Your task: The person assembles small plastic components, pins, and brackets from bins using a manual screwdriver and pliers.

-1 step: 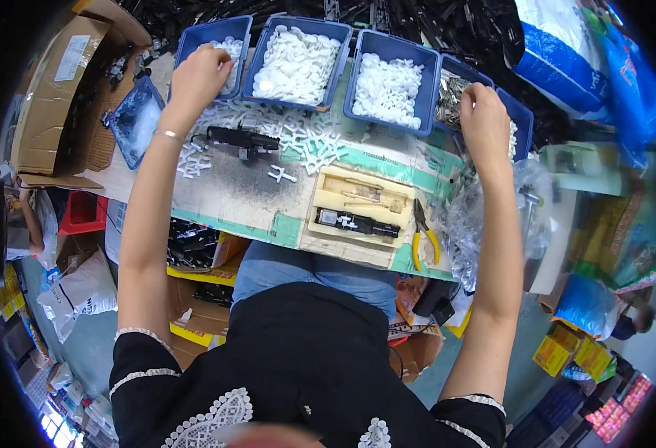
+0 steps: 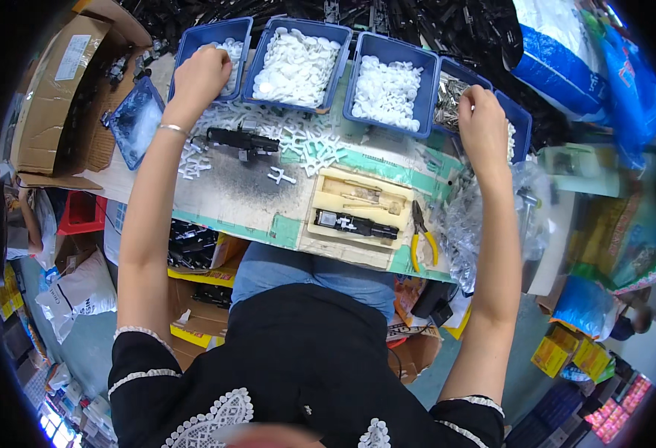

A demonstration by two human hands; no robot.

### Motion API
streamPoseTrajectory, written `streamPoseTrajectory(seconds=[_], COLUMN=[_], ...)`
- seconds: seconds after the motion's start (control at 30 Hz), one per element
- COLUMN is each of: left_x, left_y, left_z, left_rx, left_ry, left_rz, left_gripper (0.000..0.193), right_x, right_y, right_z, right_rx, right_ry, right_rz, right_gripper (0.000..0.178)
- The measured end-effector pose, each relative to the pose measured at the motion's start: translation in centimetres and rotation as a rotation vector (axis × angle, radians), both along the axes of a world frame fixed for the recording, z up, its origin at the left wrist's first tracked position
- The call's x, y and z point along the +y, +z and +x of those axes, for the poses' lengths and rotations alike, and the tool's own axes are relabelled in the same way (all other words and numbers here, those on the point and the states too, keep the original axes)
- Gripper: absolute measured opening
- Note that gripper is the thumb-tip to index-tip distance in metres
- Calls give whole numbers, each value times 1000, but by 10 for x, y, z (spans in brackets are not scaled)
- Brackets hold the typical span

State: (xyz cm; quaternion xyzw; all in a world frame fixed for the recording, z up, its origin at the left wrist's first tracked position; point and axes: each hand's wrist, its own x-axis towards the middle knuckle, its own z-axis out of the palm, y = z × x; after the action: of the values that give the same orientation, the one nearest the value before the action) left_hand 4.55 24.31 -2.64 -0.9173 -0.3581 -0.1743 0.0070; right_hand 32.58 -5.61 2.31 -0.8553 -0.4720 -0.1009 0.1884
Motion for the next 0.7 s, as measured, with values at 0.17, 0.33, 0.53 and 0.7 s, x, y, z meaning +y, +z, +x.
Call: streamPoseTrajectory(seconds=[0.17,0.33,0.53,0.7], left_x=[-5,-73,-176,-211], left_y=[12,43,57,61], left_z=[5,-12,-24,-24], left_rx=[177,-482,-716,-840], left_ry=[72,-207,-289,-313], left_rz=[-96,-398,-1280,-1299], left_gripper=[19,19,13,10], right_x=[-14,-15,-6,-21], right_y=[24,35,32,38], right_z=[-38,-105,-164,-169], right_rx=[304,861,926,715], right_ry=[44,239,481,505], right_rz=[98,320,449,423], right_gripper=[11,9,7,5])
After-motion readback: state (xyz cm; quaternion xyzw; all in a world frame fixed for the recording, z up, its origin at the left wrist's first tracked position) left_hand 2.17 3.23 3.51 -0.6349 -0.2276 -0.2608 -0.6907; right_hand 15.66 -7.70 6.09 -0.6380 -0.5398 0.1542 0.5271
